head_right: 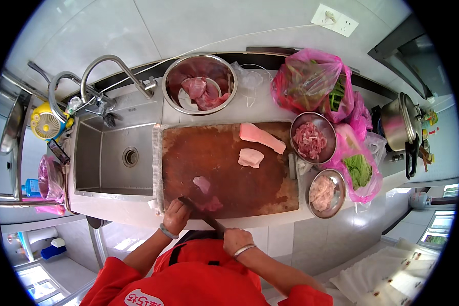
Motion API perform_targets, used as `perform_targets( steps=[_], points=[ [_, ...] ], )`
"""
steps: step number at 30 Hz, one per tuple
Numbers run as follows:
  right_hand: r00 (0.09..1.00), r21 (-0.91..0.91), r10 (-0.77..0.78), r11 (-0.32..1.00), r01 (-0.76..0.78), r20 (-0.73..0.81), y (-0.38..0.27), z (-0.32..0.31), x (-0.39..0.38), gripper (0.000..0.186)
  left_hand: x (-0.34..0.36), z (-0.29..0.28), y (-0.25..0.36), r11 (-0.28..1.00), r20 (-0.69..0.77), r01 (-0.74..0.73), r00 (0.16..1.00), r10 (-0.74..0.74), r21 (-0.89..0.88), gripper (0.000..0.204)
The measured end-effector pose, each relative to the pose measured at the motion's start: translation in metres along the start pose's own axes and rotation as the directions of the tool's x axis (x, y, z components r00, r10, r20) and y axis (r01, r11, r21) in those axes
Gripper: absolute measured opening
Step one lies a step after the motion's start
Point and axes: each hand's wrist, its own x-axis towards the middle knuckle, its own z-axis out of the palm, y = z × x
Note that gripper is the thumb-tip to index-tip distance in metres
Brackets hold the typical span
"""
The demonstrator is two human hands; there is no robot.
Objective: The person slices raw pork on a wooden cutting board using a cleaver, then transfers the cut pieces into a metal bowl. The person repeats this process with multiple pieces of meat, maintaining a steady cutting rhythm.
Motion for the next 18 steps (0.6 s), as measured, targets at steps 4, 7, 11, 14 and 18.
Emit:
perform_targets(
  steps=[4, 7, 11, 14, 18],
  points=[
    [0.999, -0.014, 0.0, 1.0, 0.001, 0.034, -0.001, -0.007, -0.005, 0.02, 0.001, 0.001, 0.001, 1.0, -0.021, 0.005, 1.0, -0.005, 0.029, 0.019],
    [0.999, -0.032, -0.001, 0.999, 0.003, 0.045, 0.001, -0.009, -0.005, 0.019, 0.001, 0.003, -0.003, 0.999, -0.027, -0.028, 0.999, 0.029, 0.035, 0.02],
    [0.997, -0.037, 0.003, 0.999, 0.0, 0.074, -0.002, -0.018, -0.002, 0.02, -0.005, 0.007, -0.01, 1.0, 0.001, -0.001, 1.0, 0.001, -0.005, 0.022],
    [0.997, -0.016, -0.014, 1.0, 0.015, 0.07, 0.0, -0.012, 0.004, 0.02, -0.004, 0.007, -0.012, 0.999, 0.0, -0.009, 1.0, 0.009, -0.037, 0.021],
    [0.996, -0.033, -0.021, 0.999, 0.024, 0.085, -0.007, -0.017, 0.01, 0.02, 0.0, 0.004, -0.01, 0.999, 0.008, 0.006, 1.0, -0.005, -0.049, 0.02]
  ],
)
